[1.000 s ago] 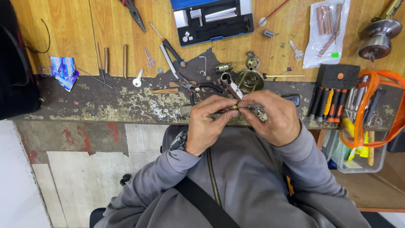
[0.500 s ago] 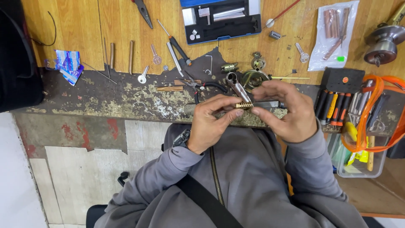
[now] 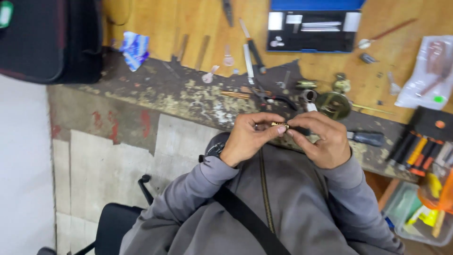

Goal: A person is re-keying a lock cylinder by inserting pins and springs into the plug and using a hand file to adjust a metal component on a workbench.

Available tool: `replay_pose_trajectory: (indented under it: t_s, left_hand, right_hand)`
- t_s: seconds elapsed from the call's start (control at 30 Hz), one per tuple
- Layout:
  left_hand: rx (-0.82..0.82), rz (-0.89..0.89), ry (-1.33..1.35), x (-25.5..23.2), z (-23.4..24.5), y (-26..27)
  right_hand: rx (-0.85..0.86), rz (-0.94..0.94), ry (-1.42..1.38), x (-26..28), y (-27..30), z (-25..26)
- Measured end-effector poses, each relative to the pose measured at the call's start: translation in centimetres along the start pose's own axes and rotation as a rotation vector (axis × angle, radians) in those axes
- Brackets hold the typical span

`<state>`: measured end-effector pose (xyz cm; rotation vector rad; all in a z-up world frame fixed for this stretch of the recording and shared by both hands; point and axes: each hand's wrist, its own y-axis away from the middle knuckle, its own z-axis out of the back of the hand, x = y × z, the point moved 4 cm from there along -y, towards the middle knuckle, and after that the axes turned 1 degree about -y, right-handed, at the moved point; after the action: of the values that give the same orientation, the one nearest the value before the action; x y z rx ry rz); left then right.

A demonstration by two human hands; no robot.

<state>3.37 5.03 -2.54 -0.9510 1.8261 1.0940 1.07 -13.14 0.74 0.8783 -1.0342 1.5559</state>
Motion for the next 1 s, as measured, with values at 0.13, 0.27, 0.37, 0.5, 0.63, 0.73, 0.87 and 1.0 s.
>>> replay_pose_trajectory:
  t_s: [0.13,0.27,0.37,0.5,0.63,0.73,0.87,1.0]
  left_hand:
    - [-0.103,0.021,-0.017,0.7,6.6,1.0]
    - [-0.267,0.037,0.009,0.3,13.3,2.9]
    - [-0.356,0.057,0.142,0.7,17.1,3.6]
    - [-0.400,0.084,0.324,1.1,19.8,3.4]
    - [-0.343,0.076,0.329,-0.1,20.0,2.1]
    - [-0.298,0.065,0.335,-0.9,19.2,0.5]
    - [-0.183,0.093,0.445,-1.8,16.8,-1.4]
    - [-0.044,0.082,0.469,-2.4,12.7,-2.7]
  right_hand:
    - [0.096,-0.037,-0.012,-1.7,-2.9,-4.5]
    - [0.171,0.091,0.264,-2.5,-7.6,-10.7]
    - [0.191,0.202,0.575,-5.9,-10.6,-16.6]
    - [0.297,0.338,0.872,-8.5,-12.8,-22.3]
    - [0.375,0.318,0.926,-10.7,-12.7,-22.6]
    - [0.408,0.183,0.773,-9.8,-13.0,-20.5]
    - [0.095,-0.172,-0.059,-3.4,-11.7,-13.4]
    - [-0.240,-0.290,-0.626,-1.1,-7.9,-7.7]
